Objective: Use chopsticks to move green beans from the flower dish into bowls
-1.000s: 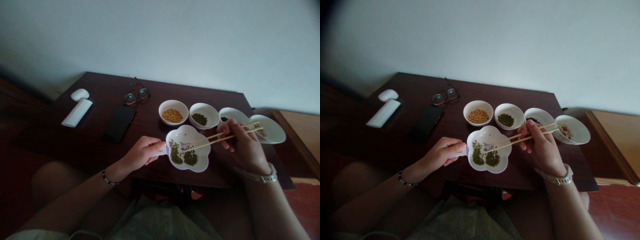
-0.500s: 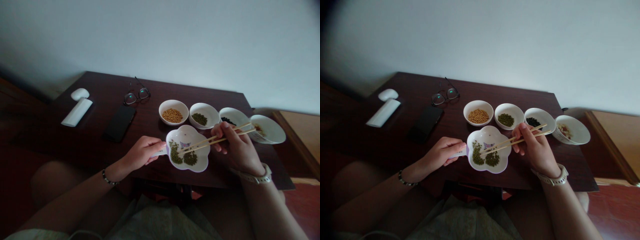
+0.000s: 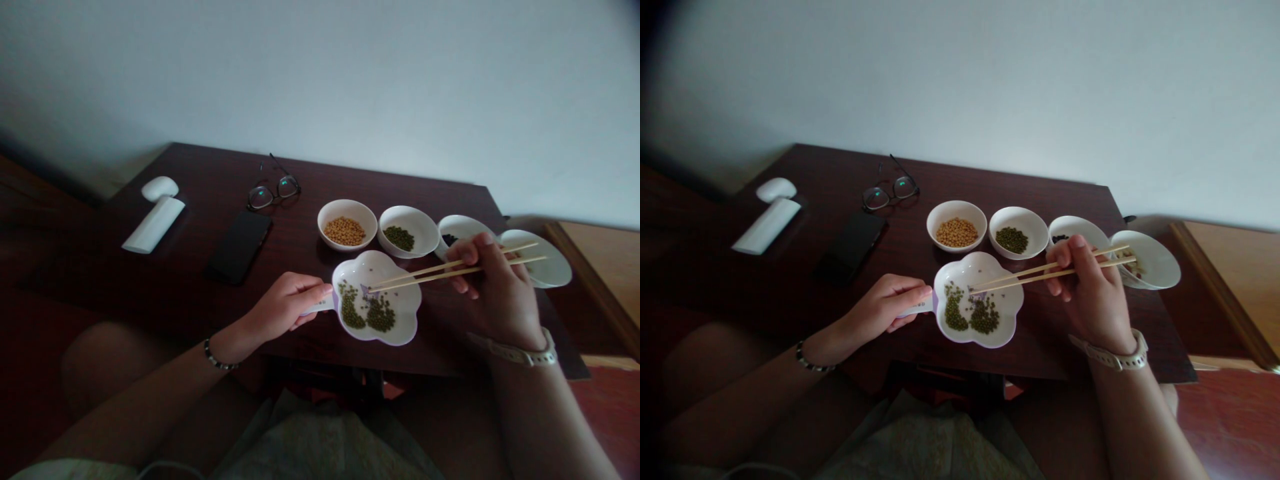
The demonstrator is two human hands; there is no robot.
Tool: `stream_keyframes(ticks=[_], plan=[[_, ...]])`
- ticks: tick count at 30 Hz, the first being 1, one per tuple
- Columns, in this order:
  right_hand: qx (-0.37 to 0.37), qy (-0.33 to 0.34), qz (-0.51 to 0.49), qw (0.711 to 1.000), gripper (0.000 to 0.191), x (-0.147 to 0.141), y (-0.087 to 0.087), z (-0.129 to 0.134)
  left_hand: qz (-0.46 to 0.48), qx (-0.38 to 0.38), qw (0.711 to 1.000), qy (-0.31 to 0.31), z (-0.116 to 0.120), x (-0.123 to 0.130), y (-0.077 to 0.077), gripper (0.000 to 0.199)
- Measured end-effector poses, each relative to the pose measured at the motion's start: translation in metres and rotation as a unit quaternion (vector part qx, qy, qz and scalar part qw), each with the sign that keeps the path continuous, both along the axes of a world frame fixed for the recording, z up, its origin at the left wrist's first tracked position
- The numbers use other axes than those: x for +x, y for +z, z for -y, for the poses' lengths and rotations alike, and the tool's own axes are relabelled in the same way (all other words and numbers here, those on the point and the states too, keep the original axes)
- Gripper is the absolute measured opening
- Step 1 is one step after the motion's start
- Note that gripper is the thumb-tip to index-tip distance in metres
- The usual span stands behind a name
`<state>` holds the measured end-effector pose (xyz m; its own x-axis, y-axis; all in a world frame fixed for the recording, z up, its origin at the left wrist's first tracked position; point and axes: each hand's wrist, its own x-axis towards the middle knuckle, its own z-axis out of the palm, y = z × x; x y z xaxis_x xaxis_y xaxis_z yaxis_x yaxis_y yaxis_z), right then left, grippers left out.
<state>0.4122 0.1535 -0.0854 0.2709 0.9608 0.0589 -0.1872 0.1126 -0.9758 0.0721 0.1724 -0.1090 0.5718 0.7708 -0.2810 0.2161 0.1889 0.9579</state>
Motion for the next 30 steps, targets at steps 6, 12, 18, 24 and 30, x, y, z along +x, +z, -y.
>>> stream_keyframes(ticks=[6,12,18,24,30], plan=[[0.073,-0.115,-0.065,0.989,0.039,0.038,-0.01,-0.016,-0.003,-0.014,1.0,-0.009,0.002,-0.004,-0.004,0.053],[0.103,-0.184,-0.029,0.977,0.031,0.054,-0.022,-0.02,0.002,-0.018,1.0,-0.007,0.004,-0.005,-0.002,0.053],[0.143,-0.231,0.067,0.96,0.039,0.04,-0.022,-0.019,0.007,-0.029,0.999,-0.01,0.004,-0.003,-0.002,0.052],[0.124,-0.216,0.112,0.962,0.042,0.034,-0.018,-0.014,0.016,-0.019,1.0,-0.003,0.005,-0.002,-0.003,0.052],[0.129,-0.211,0.076,0.966,0.039,0.034,-0.018,-0.015,0.017,-0.005,1.0,-0.004,0.003,-0.002,-0.003,0.053]])
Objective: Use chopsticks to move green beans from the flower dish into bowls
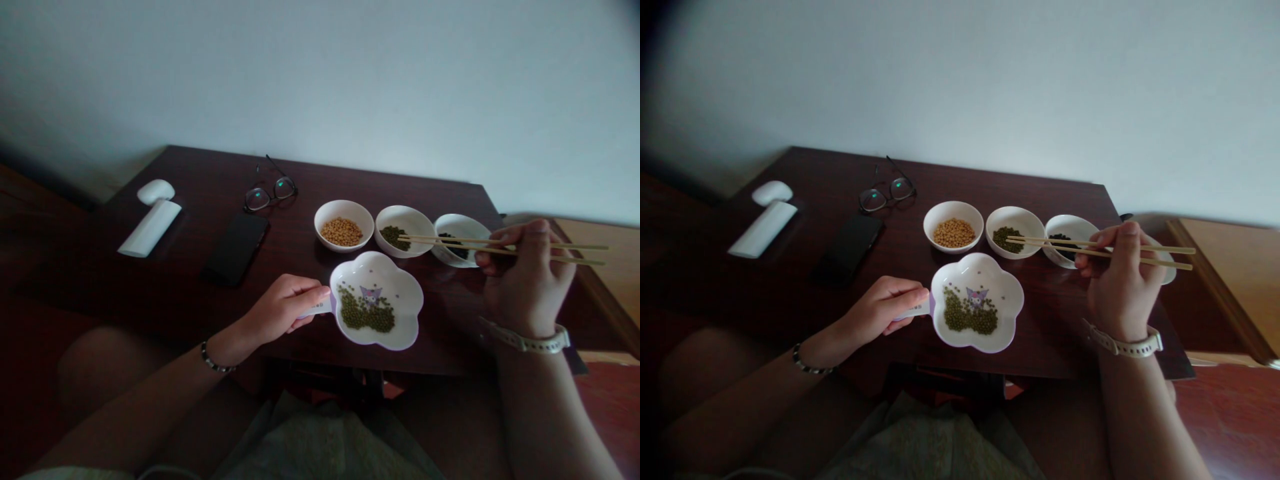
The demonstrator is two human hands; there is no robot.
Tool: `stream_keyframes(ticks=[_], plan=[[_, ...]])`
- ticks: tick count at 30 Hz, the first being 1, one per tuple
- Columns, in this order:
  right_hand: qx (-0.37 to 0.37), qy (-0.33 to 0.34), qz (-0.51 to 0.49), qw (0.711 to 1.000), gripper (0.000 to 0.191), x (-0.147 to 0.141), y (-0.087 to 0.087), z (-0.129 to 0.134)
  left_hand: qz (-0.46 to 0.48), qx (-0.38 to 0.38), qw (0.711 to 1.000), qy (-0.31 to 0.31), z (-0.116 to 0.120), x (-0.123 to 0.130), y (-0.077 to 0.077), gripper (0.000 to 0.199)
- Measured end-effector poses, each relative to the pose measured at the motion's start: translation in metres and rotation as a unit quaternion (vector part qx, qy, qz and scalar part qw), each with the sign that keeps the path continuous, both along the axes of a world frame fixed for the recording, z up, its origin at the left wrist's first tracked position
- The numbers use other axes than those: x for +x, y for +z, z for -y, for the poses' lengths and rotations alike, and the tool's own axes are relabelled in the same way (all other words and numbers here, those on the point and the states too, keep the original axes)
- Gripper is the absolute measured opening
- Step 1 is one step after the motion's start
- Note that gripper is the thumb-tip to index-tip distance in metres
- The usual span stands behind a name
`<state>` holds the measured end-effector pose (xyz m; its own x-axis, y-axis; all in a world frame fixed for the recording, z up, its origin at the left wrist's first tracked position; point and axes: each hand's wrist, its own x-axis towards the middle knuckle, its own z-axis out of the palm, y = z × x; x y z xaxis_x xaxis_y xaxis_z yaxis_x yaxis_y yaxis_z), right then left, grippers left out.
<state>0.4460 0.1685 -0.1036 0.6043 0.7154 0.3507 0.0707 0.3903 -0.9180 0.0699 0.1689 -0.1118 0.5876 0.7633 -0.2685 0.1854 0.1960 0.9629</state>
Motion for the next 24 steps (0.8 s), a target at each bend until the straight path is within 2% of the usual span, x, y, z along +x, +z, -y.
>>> stream_keyframes(ticks=[7,12,18,24], plan=[[0.005,0.037,-0.079,0.996,0.033,0.011,-0.001,-0.004,-0.005,0.003,1.0,0.01,-0.002,-0.002,-0.002,0.051],[-0.051,0.124,-0.128,0.983,0.039,0.003,0.008,0.003,-0.011,0.006,1.0,0.004,-0.002,-0.001,-0.002,0.053],[-0.178,0.272,-0.071,0.943,0.046,-0.022,0.016,0.016,-0.013,0.009,1.0,0.013,-0.003,0.002,0.003,0.051],[-0.221,0.299,-0.047,0.927,0.047,-0.023,0.01,0.016,0.005,0.012,1.0,0.008,-0.004,0.004,0.004,0.051]])
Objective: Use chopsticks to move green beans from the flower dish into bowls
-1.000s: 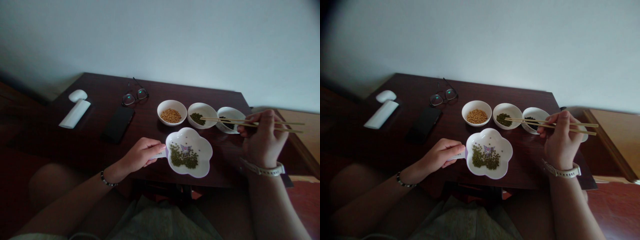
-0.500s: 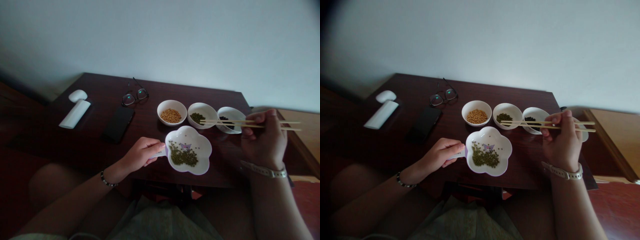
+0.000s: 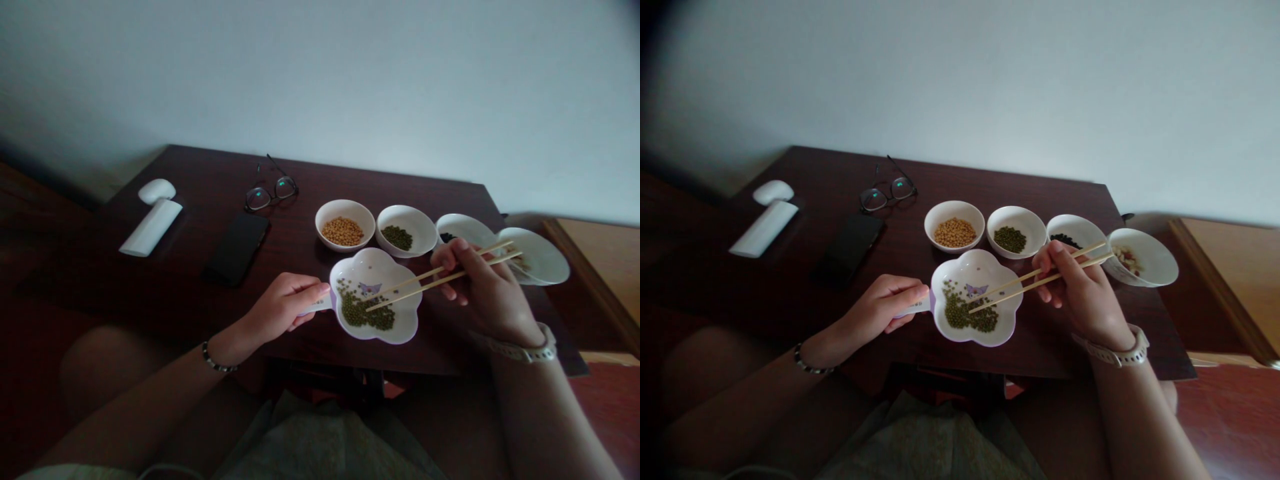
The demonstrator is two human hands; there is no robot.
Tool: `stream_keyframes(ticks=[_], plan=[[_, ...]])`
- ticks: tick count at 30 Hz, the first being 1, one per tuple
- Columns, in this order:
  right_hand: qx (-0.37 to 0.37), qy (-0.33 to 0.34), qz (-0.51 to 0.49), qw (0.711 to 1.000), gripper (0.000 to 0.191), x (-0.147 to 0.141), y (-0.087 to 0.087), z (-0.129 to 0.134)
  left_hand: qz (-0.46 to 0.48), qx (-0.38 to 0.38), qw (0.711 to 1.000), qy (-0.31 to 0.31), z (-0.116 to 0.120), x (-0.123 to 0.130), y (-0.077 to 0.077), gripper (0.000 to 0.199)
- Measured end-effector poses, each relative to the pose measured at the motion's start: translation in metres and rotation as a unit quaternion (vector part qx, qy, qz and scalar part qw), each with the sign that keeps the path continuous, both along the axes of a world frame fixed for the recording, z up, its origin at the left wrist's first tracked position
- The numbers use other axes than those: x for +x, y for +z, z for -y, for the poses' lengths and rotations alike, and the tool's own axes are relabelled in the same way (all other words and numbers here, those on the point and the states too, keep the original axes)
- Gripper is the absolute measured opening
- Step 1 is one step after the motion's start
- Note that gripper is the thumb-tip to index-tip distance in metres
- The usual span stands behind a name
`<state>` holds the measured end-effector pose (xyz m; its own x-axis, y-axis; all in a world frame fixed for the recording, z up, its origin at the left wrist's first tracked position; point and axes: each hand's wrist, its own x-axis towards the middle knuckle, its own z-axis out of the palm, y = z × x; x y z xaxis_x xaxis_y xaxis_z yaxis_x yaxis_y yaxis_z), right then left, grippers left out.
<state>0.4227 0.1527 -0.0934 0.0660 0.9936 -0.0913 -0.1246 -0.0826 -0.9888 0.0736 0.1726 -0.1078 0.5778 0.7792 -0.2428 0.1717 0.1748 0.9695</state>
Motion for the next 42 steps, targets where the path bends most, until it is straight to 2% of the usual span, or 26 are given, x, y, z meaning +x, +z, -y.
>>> stream_keyframes(ticks=[12,21,28,33,42], plan=[[0.026,0.004,-0.003,1.0,0.048,0.0001,-0.0002,-0.0015,0.006,-0.008,1.0,0.009,0.0004,0.0008,-0.0015,0.048],[0.027,-0.02,0.018,0.999,0.05,-0.0012,-0.0004,-0.001,-0.003,-0.006,1.0,0.007,0.0013,0.0013,0.0021,0.049],[0.038,-0.037,-0.005,0.999,0.05,-0.0007,0.0004,-0.0018,-0.007,-0.008,1.0,0.009,0.001,0.0006,0.0,0.05],[0.029,-0.036,-0.022,0.999,0.05,-0.0022,0.0003,-0.0011,-0.015,-0.005,1.0,0.015,0.0018,-0.0002,-0.0008,0.048],[0.017,-0.032,0.006,0.999,0.048,0.0011,0.0022,-0.0017,-0.027,-0.007,0.999,0.015,0.0019,0.0,0.0019,0.05]])
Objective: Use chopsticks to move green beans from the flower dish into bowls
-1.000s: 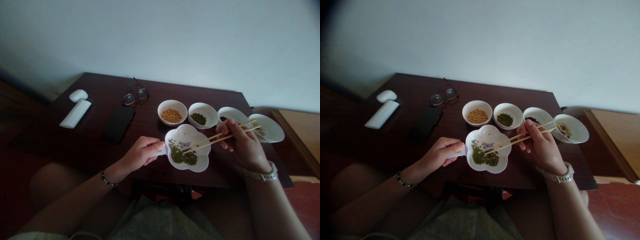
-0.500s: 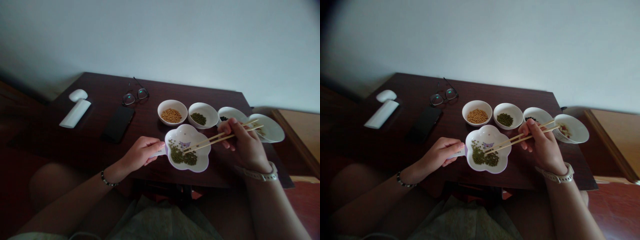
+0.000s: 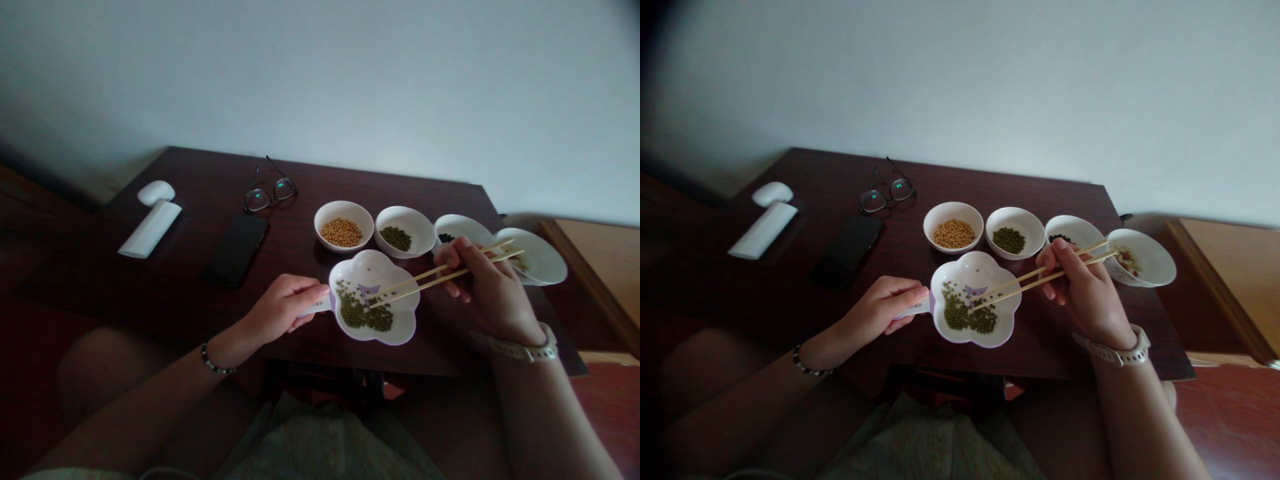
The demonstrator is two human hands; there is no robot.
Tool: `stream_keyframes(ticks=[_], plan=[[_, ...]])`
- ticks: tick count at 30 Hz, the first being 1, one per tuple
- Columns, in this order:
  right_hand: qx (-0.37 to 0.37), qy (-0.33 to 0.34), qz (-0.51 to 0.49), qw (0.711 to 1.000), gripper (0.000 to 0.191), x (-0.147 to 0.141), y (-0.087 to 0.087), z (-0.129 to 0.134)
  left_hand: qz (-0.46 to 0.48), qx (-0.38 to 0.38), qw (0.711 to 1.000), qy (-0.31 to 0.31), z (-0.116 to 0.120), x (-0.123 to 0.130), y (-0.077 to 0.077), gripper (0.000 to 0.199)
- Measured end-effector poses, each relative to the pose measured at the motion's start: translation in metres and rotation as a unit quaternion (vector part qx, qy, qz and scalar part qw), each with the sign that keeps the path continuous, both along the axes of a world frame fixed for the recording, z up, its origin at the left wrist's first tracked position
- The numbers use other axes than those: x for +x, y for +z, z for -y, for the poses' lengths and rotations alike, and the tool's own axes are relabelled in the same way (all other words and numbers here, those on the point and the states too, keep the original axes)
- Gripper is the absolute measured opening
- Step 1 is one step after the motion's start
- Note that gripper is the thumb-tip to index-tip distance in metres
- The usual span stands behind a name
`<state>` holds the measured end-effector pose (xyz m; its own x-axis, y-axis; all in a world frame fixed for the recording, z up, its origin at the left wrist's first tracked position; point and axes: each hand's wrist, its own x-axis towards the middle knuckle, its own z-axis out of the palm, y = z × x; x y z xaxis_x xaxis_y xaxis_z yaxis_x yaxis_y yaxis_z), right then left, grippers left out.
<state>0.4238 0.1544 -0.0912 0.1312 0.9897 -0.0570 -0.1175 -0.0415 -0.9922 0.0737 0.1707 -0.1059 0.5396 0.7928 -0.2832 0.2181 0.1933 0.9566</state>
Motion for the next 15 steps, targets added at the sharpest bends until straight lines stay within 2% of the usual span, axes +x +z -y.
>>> stream_keyframes(ticks=[7,15], plan=[[-0.041,0.035,0.023,0.998,0.052,-0.0003,-0.0057,0.001,-0.009,0.005,0.999,-0.033,-0.0017,-0.0015,-0.0043,0.052],[-0.034,0.042,0.005,0.999,0.048,-0.0023,-0.0099,0.0021,-0.018,0.005,0.999,-0.041,-0.0021,-0.0021,-0.0051,0.053]])
